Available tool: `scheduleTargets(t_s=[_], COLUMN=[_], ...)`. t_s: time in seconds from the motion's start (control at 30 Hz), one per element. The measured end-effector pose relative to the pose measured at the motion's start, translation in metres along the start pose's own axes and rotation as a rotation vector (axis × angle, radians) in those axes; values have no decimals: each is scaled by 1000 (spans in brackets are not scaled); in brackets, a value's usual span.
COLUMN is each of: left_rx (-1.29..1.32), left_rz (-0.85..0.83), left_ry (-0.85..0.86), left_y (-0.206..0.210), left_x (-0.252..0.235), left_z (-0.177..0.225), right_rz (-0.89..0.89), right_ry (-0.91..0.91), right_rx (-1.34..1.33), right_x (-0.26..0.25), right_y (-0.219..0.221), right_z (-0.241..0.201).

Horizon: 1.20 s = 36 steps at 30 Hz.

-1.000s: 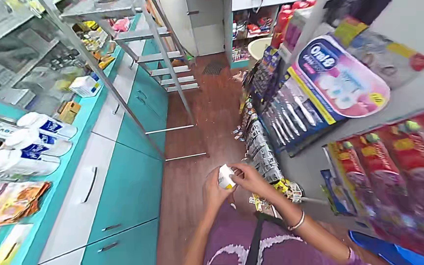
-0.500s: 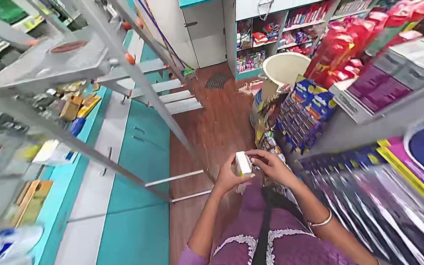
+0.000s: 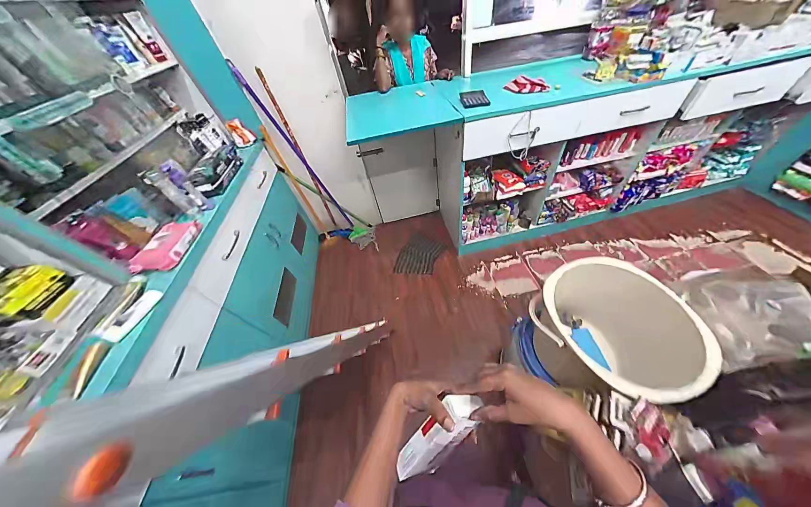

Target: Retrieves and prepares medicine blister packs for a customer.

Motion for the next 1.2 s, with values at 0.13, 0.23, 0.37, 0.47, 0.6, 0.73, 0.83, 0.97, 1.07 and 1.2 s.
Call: scheduleTargets(t_s=[0.13, 0.23, 0.37, 0.47, 0.6, 0.73, 0.83, 0.97, 1.07, 1.2], left_rx=[57, 158, 104, 41, -13, 54, 41, 125, 288, 206], left_rz=[102, 203, 117, 306, 125, 281, 345, 214, 360, 419], left_ry=[-15, 126, 54, -25, 52, 64, 165, 331, 383, 4], left_y=[-107, -202, -304, -366, -446, -517, -570, -623, -647, -671], left_x=[-71, -124, -179, -205, -266, -313, -345, -366, -361, -353], left_z=[36, 65, 132, 184, 245, 293, 331, 393, 433, 479], right_rz=[31, 53, 82, 199, 398, 401, 332, 300, 284, 259], right_ry=[-75, -79, -104, -120, -320, -537, -593, -641, -740, -874], right_rx=[67, 90, 29, -115, -19, 259, 328, 303, 196, 92], right_x=[-104, -191, -298, -359, -430, -515, -587, -654, -694, -731], right_y=[-46, -90, -165, -214, -268, -329, -380, -447, -479, -491], right_z=[68, 118, 162, 187, 232, 282, 305, 305, 294, 276])
Point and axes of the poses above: each hand's wrist, its own x-axis away from the middle knuckle, its own y-axis out of the palm, z = x × y, the point moved 4 cm from there along -x, towards the middle knuckle, and after that the axes turned 11 degrees about z, right-handed, at the moved point
